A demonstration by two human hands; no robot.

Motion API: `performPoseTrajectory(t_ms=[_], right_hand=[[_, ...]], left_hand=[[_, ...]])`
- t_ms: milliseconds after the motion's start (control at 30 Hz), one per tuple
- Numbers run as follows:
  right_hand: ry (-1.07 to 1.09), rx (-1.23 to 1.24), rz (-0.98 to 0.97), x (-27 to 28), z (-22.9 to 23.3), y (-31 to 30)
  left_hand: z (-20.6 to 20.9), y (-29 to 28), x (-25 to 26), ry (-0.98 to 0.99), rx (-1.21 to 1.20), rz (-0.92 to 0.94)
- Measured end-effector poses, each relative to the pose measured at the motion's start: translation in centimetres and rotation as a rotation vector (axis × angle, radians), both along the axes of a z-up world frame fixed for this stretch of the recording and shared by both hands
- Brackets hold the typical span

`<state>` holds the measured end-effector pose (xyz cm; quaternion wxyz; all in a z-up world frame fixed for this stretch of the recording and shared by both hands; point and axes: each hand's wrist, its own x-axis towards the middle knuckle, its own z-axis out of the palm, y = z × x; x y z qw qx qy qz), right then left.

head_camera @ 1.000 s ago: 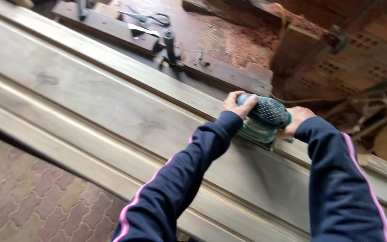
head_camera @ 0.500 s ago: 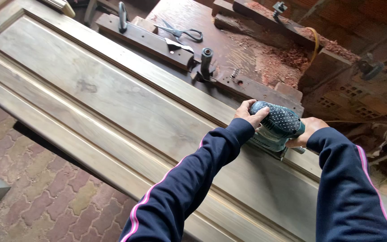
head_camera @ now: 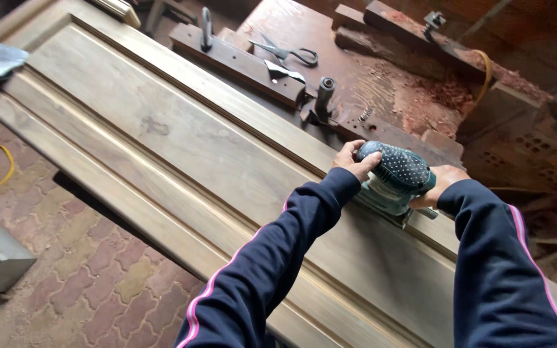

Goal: Sand the surface of a wooden panel using an orbital sander.

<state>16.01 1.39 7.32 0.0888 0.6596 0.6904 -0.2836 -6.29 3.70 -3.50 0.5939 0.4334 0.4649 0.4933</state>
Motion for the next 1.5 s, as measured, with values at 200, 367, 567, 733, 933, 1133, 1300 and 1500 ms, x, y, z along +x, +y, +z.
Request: performPoseTrajectory(t_ms=[200, 367, 567, 733, 933, 1133, 1300, 1500], right_hand=[[-0.006, -0.081, -0.066, -3.4, 0.6, 1.7], [-0.073, -0.031, -0.015, -4.8, -0.8, 3.4], [-0.129, 0.010, 0.075, -9.4, -0.8, 5.9], [-0.062, -0.003, 0.001, -13.2, -0.5, 7.4], [-0.102, -0.017, 0.025, -18.0, -0.1, 9.7], [-0.086, -0.025, 0.030, -22.2, 0.0, 12.1], [-0.091, -0.019, 0.031, -26.0, 0.4, 14.0], [-0.073, -0.029, 0.034, -30.4, 1.3, 15.9]], left_hand=[[0.0, 1.4, -2.7, -0.073, -0.059, 0.043], [-0.6, 2.8, -5.3, -0.100, -0.046, 0.008], [-0.9, 5.6, -10.0, -0.122, -0.032, -0.052], [0.7, 7.5, -14.1, -0.071, -0.112, -0.060], [2.0, 9.3, -19.0, -0.014, -0.134, -0.066], [1.3, 11.6, -23.1, -0.026, -0.149, -0.035], [1.6, 13.1, -26.6, -0.008, -0.141, -0.041], [3.0, 14.6, -31.2, -0.022, -0.174, -0.005]])
